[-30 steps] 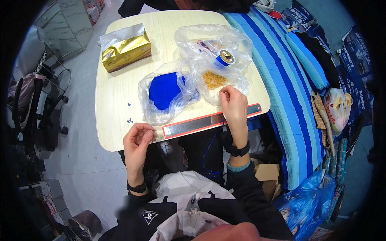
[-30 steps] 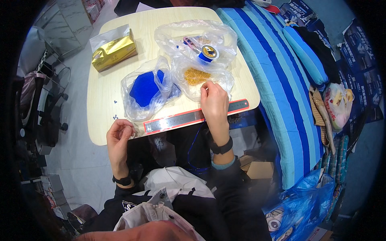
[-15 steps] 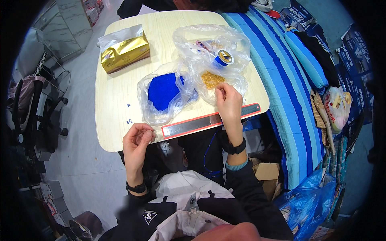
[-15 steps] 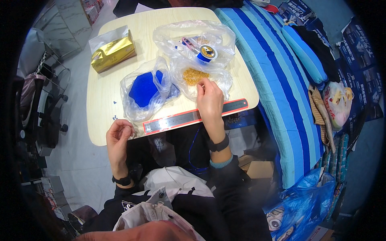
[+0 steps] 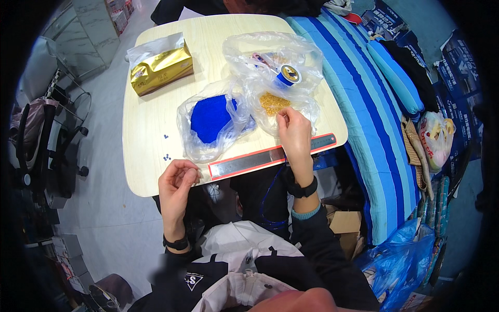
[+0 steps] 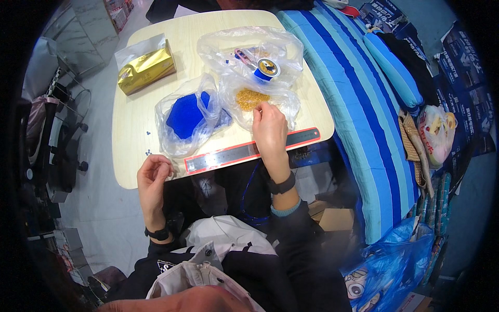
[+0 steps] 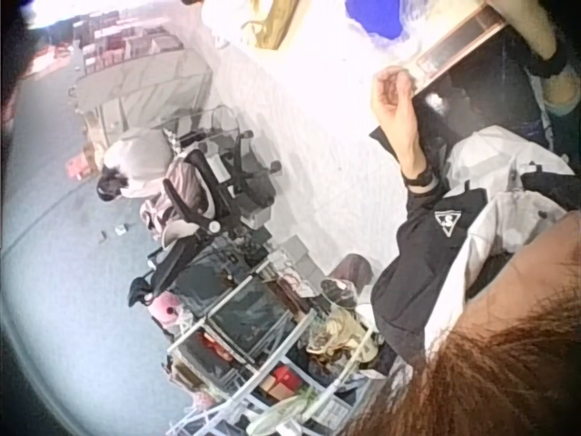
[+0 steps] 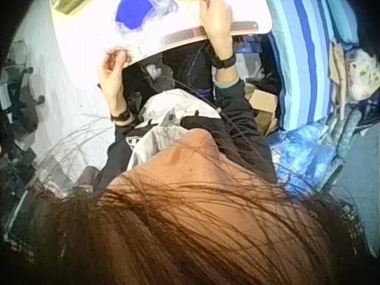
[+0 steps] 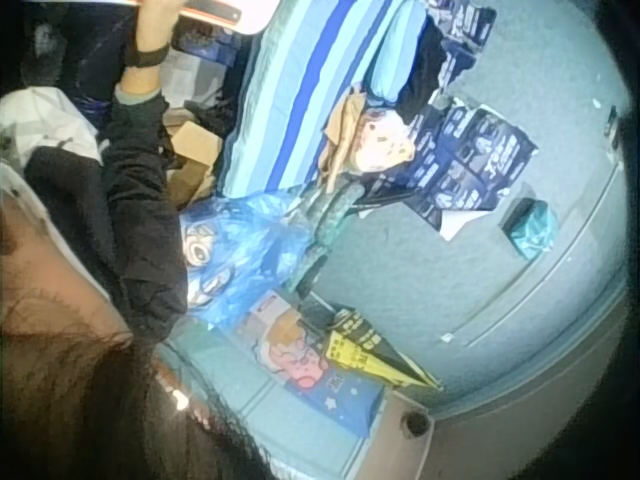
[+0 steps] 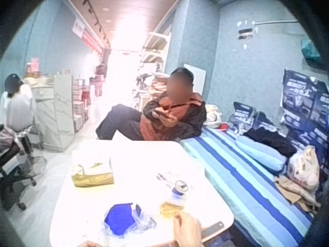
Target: The person threads small blue beads onto a blue cord using both hands. They repeatedly pull the cord through the beads and adjust the spacing. The task continues without a visible final state.
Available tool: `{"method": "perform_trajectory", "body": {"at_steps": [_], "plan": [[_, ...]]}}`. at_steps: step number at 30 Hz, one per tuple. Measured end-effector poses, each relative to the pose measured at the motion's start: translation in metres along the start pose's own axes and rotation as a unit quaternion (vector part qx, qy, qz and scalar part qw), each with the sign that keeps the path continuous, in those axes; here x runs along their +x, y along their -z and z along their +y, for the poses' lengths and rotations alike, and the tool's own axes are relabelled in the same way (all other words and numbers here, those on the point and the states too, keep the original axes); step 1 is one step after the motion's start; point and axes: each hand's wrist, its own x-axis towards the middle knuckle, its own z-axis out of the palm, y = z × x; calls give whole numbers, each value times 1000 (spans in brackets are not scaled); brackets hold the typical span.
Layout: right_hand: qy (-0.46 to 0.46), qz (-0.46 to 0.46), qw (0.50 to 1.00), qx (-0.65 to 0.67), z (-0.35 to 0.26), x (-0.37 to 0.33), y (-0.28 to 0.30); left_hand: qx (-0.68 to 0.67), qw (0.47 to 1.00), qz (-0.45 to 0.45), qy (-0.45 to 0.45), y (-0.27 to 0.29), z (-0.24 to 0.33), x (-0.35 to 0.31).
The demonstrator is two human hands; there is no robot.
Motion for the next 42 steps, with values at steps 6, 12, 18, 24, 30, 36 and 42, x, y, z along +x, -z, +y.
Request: {"method": "perform_trajectory", "body": {"at_steps": [6,12,18,24,30,36,42], "plan": [[20,48,997,50,4,-5,-4,-3,1000,-5,-6,1,-2,0],[46,71,995,48,7,-9,0,1,1000,-5,-5,2,-2,0],[35,72,989,127,-1,-14,6,-3,1000,-5,-6,1,0,0],[-26,48,913,404,-19,-36,13,-8,1000,-8,-4,1,0,0],[-67,19,874,481,-23,-50,17,5,1000,-3,-12,-1,-1,-1],[-16,52,960,275,-8,-30,20,32,999,8,-19,-2,-2,-2],[22,-10,999,24,4,-1,16,40,996,-31,-77,-23,15,-13]]}}
